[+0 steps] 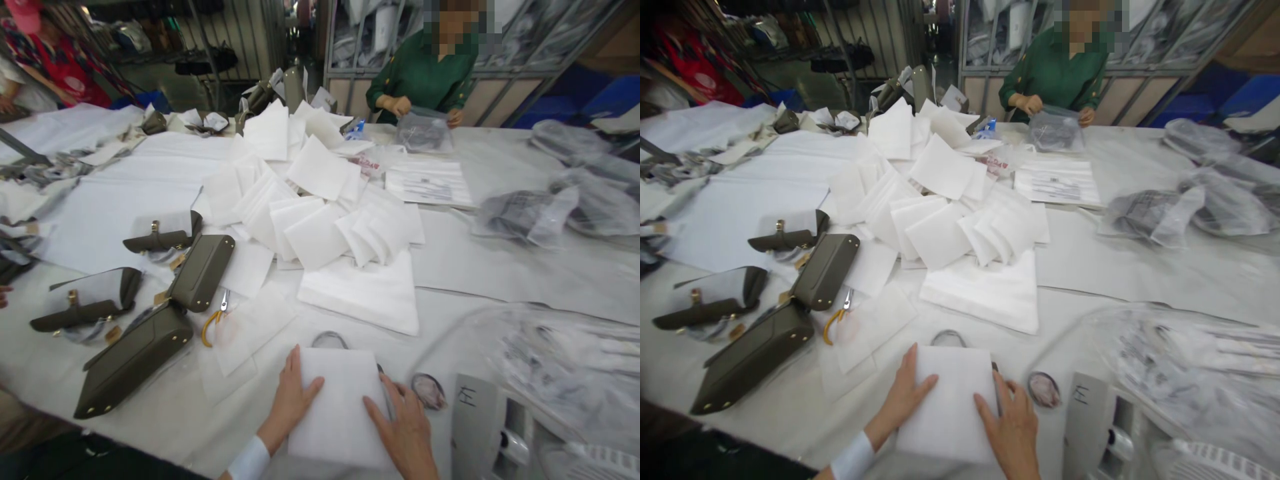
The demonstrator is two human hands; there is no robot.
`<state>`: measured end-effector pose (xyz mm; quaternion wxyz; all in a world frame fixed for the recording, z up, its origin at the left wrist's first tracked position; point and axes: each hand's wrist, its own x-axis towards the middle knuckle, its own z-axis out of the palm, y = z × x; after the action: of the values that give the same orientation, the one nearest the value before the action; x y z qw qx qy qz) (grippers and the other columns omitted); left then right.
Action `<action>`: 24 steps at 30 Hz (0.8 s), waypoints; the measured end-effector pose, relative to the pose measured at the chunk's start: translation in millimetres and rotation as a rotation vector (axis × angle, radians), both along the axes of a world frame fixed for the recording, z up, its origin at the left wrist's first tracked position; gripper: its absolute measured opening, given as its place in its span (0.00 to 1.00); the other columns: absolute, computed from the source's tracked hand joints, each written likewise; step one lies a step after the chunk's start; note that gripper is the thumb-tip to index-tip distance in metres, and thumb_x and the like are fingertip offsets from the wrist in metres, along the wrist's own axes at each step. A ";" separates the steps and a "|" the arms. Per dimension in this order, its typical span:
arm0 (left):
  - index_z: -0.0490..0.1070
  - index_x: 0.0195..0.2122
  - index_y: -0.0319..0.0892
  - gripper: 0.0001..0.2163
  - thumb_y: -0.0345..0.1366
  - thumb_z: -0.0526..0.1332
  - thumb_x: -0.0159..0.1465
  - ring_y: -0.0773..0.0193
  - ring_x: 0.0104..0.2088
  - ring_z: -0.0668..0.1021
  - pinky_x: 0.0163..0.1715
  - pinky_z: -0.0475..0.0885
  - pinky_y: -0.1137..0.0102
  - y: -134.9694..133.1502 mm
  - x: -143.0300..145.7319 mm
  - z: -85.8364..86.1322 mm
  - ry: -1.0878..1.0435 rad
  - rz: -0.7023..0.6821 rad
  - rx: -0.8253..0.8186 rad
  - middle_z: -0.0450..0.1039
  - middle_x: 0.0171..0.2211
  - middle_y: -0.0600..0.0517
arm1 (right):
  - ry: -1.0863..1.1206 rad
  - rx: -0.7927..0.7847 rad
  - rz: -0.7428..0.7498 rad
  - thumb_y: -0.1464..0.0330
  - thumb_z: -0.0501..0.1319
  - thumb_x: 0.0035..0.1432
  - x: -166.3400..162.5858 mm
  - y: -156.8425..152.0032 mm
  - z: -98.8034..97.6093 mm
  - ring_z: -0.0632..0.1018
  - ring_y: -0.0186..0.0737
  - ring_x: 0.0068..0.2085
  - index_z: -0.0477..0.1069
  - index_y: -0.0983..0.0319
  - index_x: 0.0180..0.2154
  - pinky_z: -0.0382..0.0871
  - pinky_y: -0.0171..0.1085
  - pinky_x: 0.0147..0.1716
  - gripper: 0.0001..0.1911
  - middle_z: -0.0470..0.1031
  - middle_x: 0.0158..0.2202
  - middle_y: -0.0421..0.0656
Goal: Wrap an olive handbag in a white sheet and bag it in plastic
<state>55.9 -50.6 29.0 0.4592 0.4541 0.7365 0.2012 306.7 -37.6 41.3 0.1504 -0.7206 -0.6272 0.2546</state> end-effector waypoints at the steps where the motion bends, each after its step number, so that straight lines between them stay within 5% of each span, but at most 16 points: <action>1: 0.41 0.67 0.34 0.40 0.48 0.58 0.61 0.51 0.68 0.52 0.67 0.50 0.58 -2.8 2.7 -3.7 0.021 -0.002 0.003 0.47 0.68 0.37 | -0.002 0.019 -0.003 0.43 0.56 0.51 1.5 0.9 -4.8 0.68 0.64 0.56 0.68 0.60 0.54 0.62 0.62 0.55 0.36 0.70 0.52 0.55; 6: 0.51 0.66 0.43 0.31 0.48 0.56 0.63 0.49 0.66 0.56 0.64 0.55 0.53 -7.2 -1.4 -17.9 0.104 -0.065 0.028 0.50 0.67 0.40 | 0.291 -0.200 -0.025 0.49 0.50 0.60 -0.7 -11.5 -18.6 0.67 0.48 0.62 0.45 0.61 0.66 0.63 0.49 0.60 0.39 0.61 0.64 0.52; 11: 0.58 0.63 0.48 0.25 0.44 0.56 0.65 0.42 0.66 0.58 0.61 0.59 0.45 -27.1 4.9 -6.6 0.395 -0.222 0.105 0.48 0.68 0.39 | 0.335 -0.242 -0.081 0.50 0.50 0.62 -2.6 -53.7 -14.4 0.62 0.45 0.65 0.40 0.60 0.67 0.58 0.47 0.64 0.39 0.55 0.67 0.50; 14: 0.55 0.64 0.60 0.26 0.37 0.57 0.65 0.38 0.68 0.51 0.60 0.52 0.35 -36.6 18.2 11.7 0.642 -0.394 0.250 0.43 0.70 0.45 | 0.198 -0.170 -0.001 0.52 0.48 0.64 10.7 -60.7 -13.5 0.65 0.43 0.63 0.45 0.62 0.66 0.63 0.43 0.61 0.35 0.60 0.65 0.50; 18: 0.41 0.67 0.63 0.36 0.44 0.62 0.62 0.41 0.68 0.54 0.60 0.52 0.31 -46.4 31.5 20.1 0.481 -0.831 0.337 0.46 0.70 0.45 | 0.004 -0.062 -0.016 0.57 0.42 0.67 48.8 -32.8 -21.3 0.66 0.47 0.62 0.57 0.66 0.62 0.63 0.46 0.61 0.29 0.66 0.61 0.54; 21: 0.36 0.67 0.61 0.41 0.50 0.62 0.61 0.36 0.68 0.52 0.58 0.51 0.28 -54.0 32.3 11.0 0.429 -0.897 0.295 0.40 0.70 0.42 | -0.104 -0.027 -0.047 0.61 0.42 0.65 78.8 -9.9 -33.5 0.69 0.57 0.59 0.63 0.69 0.58 0.63 0.55 0.59 0.27 0.69 0.57 0.60; 24: 0.35 0.67 0.64 0.40 0.53 0.61 0.60 0.36 0.68 0.49 0.58 0.47 0.27 -54.6 27.7 5.1 0.401 -0.916 0.266 0.36 0.71 0.44 | -0.170 -0.030 -0.031 0.70 0.42 0.61 97.8 -1.1 -44.9 0.76 0.55 0.51 0.69 0.67 0.53 0.71 0.52 0.51 0.25 0.75 0.49 0.59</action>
<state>83.6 -105.2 34.1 0.2882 0.8141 0.5038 -0.0197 404.5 -38.7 -3.5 0.0897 -0.7512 -0.6226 0.1997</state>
